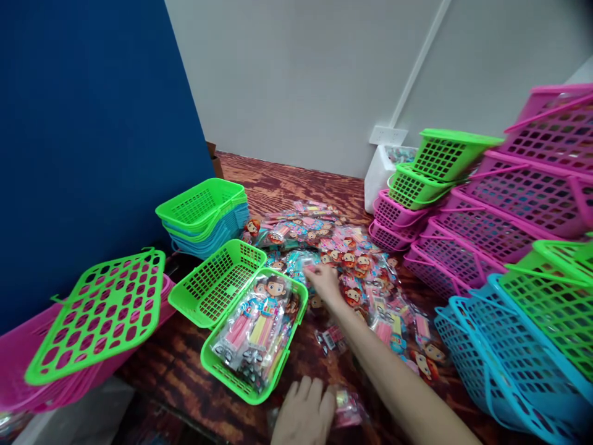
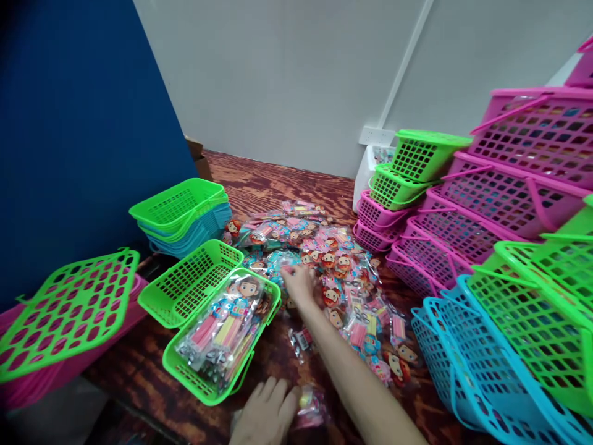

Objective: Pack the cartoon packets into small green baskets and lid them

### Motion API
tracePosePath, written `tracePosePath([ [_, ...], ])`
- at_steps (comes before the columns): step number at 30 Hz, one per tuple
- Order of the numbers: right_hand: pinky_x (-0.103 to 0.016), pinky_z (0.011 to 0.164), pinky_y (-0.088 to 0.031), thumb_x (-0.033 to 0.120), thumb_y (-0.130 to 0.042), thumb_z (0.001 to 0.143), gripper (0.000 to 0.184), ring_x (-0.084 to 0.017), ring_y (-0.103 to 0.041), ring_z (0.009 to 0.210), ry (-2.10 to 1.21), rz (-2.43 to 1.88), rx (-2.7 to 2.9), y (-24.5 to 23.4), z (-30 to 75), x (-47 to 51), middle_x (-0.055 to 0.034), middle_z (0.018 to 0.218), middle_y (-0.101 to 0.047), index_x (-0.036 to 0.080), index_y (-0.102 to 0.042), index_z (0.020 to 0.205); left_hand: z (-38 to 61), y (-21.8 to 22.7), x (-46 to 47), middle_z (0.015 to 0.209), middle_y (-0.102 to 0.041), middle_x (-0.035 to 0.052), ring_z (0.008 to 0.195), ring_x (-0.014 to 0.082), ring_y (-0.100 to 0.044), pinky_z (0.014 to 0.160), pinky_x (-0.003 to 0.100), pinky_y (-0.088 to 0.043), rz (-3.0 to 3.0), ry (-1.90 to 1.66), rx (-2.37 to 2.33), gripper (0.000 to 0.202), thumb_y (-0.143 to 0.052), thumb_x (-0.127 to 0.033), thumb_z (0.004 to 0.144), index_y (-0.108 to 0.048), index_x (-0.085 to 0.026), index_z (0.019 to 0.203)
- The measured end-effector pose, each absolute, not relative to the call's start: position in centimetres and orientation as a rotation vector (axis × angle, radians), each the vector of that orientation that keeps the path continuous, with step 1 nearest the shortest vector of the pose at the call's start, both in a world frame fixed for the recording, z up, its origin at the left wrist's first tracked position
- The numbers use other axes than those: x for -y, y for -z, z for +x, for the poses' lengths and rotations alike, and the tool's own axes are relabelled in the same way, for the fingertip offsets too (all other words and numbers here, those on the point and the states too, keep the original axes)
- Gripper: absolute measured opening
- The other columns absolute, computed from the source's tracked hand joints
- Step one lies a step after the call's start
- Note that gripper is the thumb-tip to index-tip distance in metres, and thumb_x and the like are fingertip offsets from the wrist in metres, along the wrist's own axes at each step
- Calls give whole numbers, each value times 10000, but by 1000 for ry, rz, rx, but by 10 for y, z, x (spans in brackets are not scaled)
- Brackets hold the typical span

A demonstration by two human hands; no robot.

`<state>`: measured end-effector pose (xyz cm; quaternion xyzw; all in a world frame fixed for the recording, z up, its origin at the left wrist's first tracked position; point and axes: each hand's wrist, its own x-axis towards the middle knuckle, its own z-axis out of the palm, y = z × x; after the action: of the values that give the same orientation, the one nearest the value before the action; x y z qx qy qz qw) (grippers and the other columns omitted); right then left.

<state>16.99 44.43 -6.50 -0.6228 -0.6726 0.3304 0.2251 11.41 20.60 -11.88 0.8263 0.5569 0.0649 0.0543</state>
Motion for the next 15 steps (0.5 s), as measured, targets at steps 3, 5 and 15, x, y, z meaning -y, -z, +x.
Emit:
tracePosePath([
  [3,-424,965,-370,398,-777,701,190,-312,-449,1215,-857,-1802,1895,62,144,-453,-78,1127,-650,224,-724,752,117,114,-204,991,-651,34,926,205,-588,819,327,-474,2468,-199,-1779,267,-522,-177,952,-593,-260,1196],
  [5,-395,948,-390,340,-842,635,194,-291,-486,1178,-905,-1816,1955,57,140,-465,-63,1091,-659,222,-724,733,118,112,-202,982,-653,25,913,203,-587,816,327,-479,2464,-225,-1786,250,-537,-203,954,-594,-266,1188],
  [15,-391,851,-541,357,-648,912,248,-197,-648,969,-1194,-1709,2160,45,104,-497,-55,1094,-670,162,-655,1067,116,128,-203,1013,-620,63,922,235,-562,830,386,-484,2453,-252,-1680,297,-543,-301,949,-564,-225,1235],
])
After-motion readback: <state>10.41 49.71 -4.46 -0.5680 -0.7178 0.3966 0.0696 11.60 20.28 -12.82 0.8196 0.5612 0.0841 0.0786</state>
